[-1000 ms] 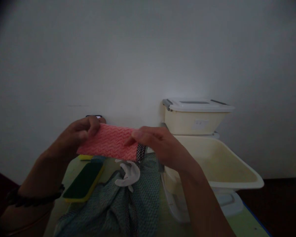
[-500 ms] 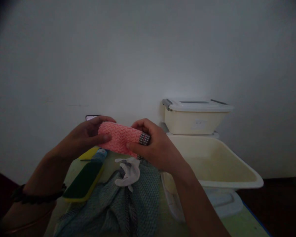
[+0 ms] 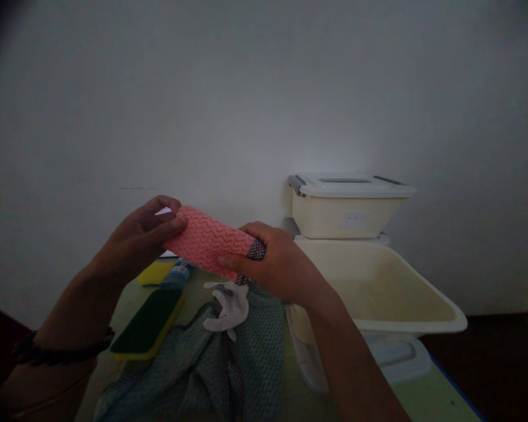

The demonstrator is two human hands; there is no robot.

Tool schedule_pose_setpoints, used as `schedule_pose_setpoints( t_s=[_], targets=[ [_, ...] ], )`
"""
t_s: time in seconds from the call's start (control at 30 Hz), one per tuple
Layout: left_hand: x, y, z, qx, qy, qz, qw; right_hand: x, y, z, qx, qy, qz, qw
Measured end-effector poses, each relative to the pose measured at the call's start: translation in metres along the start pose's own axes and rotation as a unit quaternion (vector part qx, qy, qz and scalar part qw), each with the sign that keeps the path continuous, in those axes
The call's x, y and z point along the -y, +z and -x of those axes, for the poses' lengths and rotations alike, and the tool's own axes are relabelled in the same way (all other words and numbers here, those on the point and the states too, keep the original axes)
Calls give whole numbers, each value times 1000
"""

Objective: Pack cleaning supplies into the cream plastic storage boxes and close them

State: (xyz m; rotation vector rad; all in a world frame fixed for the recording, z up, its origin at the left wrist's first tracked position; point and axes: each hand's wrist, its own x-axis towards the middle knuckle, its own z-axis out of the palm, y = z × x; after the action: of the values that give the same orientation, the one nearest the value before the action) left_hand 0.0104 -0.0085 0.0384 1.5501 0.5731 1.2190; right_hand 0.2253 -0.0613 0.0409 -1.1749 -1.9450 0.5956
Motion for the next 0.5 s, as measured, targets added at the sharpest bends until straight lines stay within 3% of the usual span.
schedule_pose_setpoints(
  t_s=[0.17,0.23,0.3,0.4,0.5],
  targets=[
    [-1,3,-3,-79,58,5,995,-4,4,-2,-13,5,-84,996],
    [-2,-1,-1,-74,50,-6,996,-5,5,-4,-46,-3,-136,990],
    [-4,-7,1,-22,17,-41,999,-5,5,-5,-81,-17,-188,979],
    [-9,-13,7,109,-36,-93,989,-4,5,-6,-112,-28,-220,969],
    [-13,-8,11,228,-82,-123,962,-2,6,-4,-79,-15,-166,983]
  ],
)
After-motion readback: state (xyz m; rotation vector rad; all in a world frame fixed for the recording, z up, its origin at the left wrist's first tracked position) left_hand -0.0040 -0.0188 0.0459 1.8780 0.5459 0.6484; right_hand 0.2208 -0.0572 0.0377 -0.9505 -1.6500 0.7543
